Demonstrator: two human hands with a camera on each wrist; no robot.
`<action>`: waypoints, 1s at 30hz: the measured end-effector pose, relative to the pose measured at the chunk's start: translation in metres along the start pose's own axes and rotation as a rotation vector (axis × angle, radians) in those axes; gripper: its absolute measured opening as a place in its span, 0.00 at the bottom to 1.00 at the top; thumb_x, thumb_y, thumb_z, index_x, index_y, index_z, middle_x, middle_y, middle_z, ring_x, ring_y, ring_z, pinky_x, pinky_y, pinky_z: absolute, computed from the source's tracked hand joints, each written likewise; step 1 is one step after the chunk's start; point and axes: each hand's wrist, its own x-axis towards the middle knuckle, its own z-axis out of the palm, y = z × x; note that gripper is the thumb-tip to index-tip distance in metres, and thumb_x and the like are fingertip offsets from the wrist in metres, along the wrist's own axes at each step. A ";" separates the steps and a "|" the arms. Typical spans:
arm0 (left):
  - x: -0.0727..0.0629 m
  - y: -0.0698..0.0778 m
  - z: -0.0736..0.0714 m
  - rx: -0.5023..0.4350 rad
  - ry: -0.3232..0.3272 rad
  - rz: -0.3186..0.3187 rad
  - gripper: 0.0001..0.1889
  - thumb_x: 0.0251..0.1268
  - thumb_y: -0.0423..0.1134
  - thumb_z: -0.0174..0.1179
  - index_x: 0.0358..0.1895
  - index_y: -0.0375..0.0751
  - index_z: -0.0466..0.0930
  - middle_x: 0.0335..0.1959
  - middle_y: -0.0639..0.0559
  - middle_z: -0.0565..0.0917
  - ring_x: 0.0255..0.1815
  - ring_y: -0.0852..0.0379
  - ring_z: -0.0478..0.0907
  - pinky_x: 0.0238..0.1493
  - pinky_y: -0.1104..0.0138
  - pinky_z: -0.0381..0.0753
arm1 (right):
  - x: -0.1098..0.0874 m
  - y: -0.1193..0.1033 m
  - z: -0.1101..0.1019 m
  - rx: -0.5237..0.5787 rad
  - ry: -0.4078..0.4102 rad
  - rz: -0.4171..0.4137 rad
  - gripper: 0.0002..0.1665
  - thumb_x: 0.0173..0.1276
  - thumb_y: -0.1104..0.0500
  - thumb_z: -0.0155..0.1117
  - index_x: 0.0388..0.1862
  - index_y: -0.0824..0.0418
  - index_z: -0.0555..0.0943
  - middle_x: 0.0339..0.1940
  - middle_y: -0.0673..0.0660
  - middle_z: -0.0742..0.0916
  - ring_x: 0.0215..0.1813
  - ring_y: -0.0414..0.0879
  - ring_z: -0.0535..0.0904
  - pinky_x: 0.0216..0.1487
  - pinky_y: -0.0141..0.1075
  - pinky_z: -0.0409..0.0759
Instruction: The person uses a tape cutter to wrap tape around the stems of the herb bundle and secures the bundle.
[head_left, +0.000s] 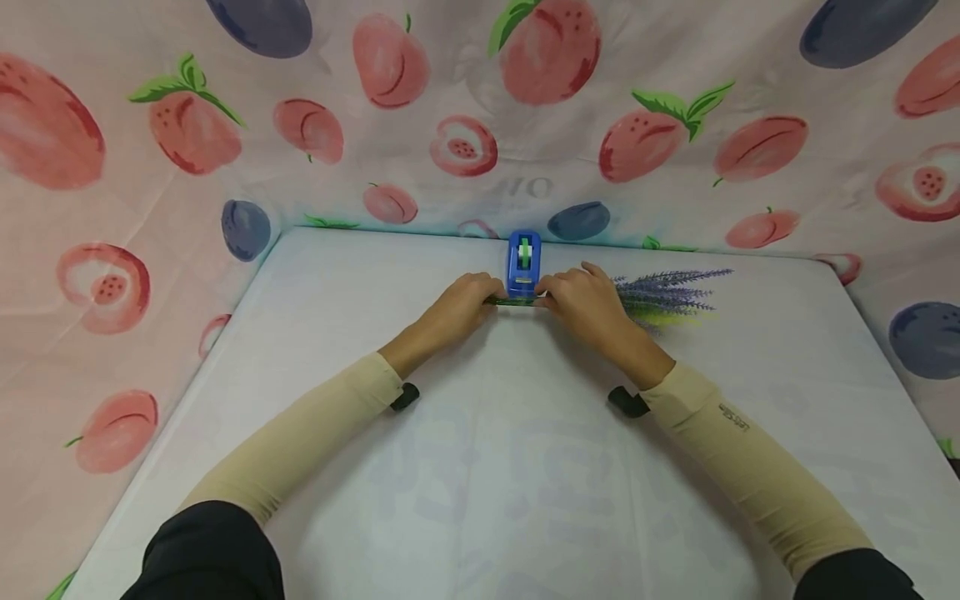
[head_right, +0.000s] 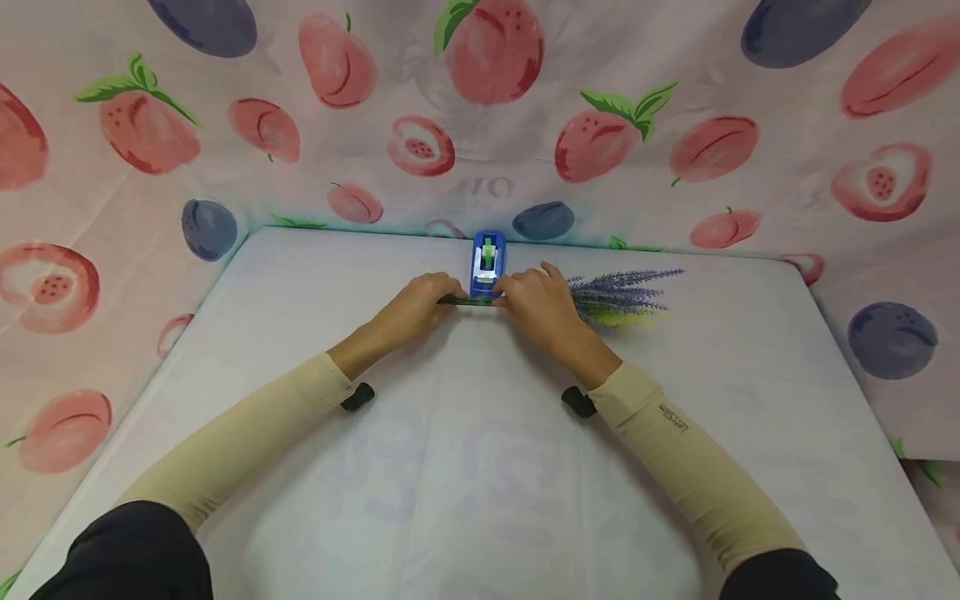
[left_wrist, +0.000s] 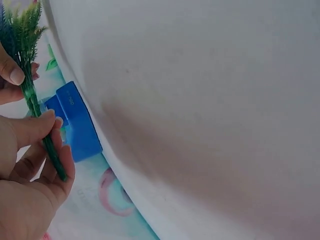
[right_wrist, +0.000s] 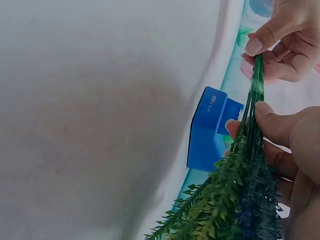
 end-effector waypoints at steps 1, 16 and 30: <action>0.000 0.000 0.000 0.002 0.001 0.004 0.10 0.68 0.24 0.63 0.48 0.36 0.87 0.43 0.45 0.85 0.48 0.50 0.79 0.56 0.59 0.78 | 0.001 0.000 0.000 0.000 -0.001 -0.001 0.10 0.70 0.57 0.71 0.46 0.58 0.89 0.40 0.57 0.91 0.44 0.55 0.87 0.69 0.63 0.67; 0.001 -0.003 -0.002 0.033 0.003 -0.002 0.11 0.70 0.26 0.61 0.52 0.34 0.87 0.43 0.44 0.82 0.47 0.50 0.81 0.53 0.61 0.81 | 0.005 0.003 0.009 -0.018 -0.022 0.051 0.13 0.65 0.55 0.76 0.46 0.57 0.86 0.36 0.55 0.90 0.35 0.50 0.85 0.36 0.48 0.83; 0.010 -0.002 0.002 0.091 -0.008 -0.017 0.10 0.74 0.30 0.59 0.50 0.34 0.89 0.40 0.43 0.80 0.44 0.52 0.78 0.50 0.63 0.80 | 0.007 0.005 0.012 -0.049 0.046 -0.025 0.10 0.68 0.55 0.73 0.42 0.61 0.89 0.37 0.57 0.85 0.38 0.53 0.83 0.58 0.54 0.78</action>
